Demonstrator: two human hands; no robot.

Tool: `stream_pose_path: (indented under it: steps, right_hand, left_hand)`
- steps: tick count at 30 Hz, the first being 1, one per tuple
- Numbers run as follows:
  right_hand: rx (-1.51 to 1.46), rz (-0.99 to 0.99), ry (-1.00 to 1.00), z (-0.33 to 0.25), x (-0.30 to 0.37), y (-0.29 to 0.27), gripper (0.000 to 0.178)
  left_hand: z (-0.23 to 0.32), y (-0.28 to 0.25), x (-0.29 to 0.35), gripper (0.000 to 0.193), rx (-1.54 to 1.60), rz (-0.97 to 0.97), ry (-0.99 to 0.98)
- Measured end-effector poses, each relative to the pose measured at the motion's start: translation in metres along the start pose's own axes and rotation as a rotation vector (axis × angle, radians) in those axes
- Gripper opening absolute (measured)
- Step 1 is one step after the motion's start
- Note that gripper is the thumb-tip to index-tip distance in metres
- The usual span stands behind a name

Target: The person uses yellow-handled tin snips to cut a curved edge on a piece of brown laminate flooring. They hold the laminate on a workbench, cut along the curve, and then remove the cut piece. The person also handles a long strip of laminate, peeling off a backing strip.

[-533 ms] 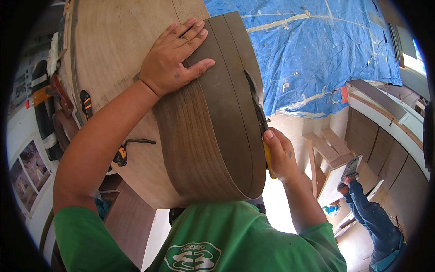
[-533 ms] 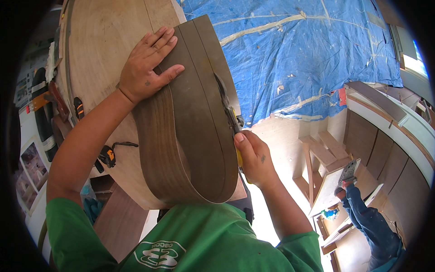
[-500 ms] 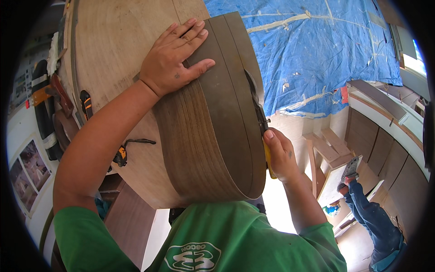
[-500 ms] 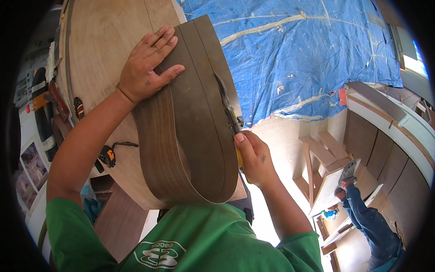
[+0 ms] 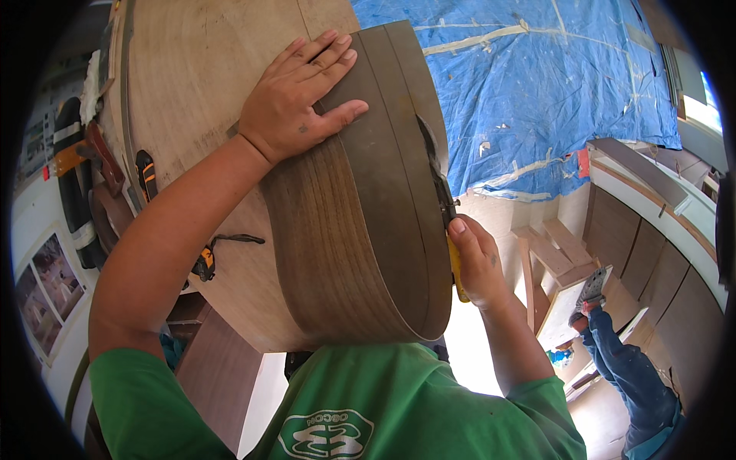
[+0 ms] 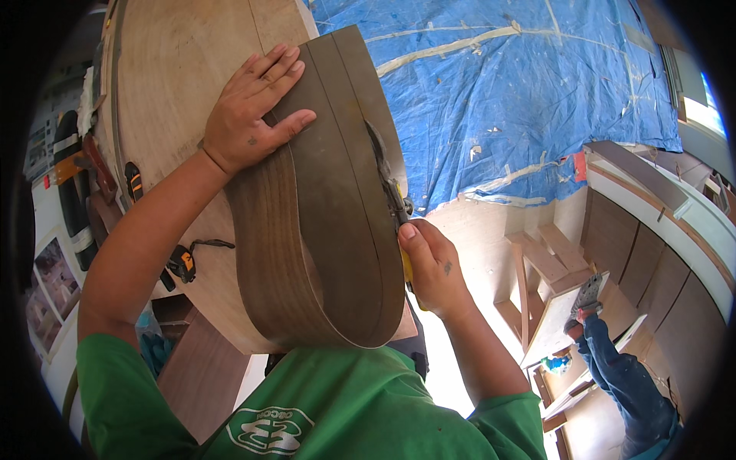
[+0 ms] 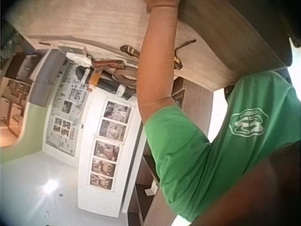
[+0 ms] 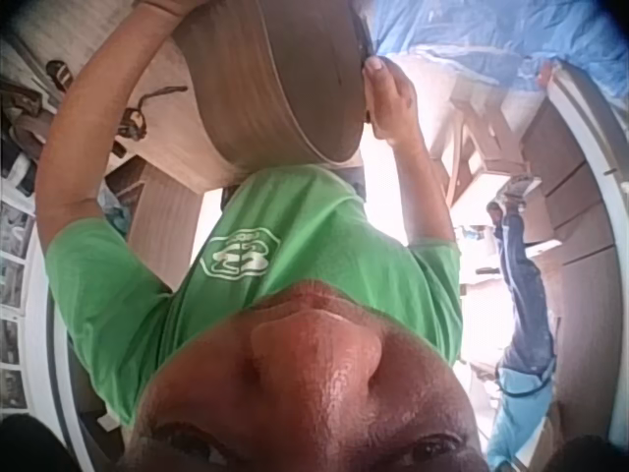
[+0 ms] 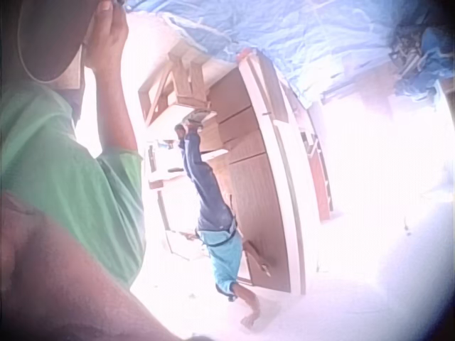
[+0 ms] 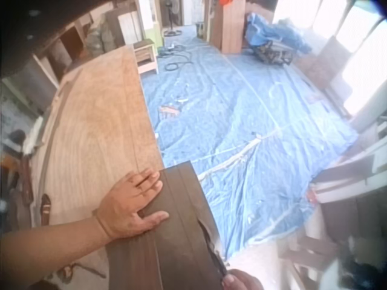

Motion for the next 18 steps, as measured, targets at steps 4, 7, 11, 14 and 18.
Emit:
stream_pose_path:
  steps: [4, 7, 11, 14, 18]
  right_hand:
    - [0.050, 0.016, -0.020, 0.000, 0.001, 0.000, 0.047]
    - [0.057, 0.031, -0.043, 0.005, 0.001, 0.003, 0.047]
    - [-0.029, 0.016, -0.002, -0.002, 0.002, 0.003, 0.046]
    - [-0.024, 0.009, -0.003, -0.009, 0.000, 0.002, 0.046]
    - [0.013, -0.008, -0.001, -0.002, -0.003, 0.000, 0.046]
  left_hand:
    - [0.001, -0.001, -0.001, 0.058, 0.006, 0.004, 0.006]
    - [-0.001, 0.000, 0.001, 0.059, 0.015, 0.005, -0.005]
    - [0.000, 0.000, 0.001, 0.059, 0.008, 0.007, -0.001]
    - [0.000, 0.000, 0.000, 0.059, -0.006, 0.003, 0.005]
    - [0.000, 0.000, 0.000, 0.059, -0.001, 0.006, 0.002]
Point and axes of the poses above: each hand's wrist, its own x-axis away from the middle knuckle, its own y-axis out of the palm, z = x × y, the point moved 5 cm from there along -x, towards the middle knuckle, and after that the axes turned 15 degrees about x, right-handed, at the moved point
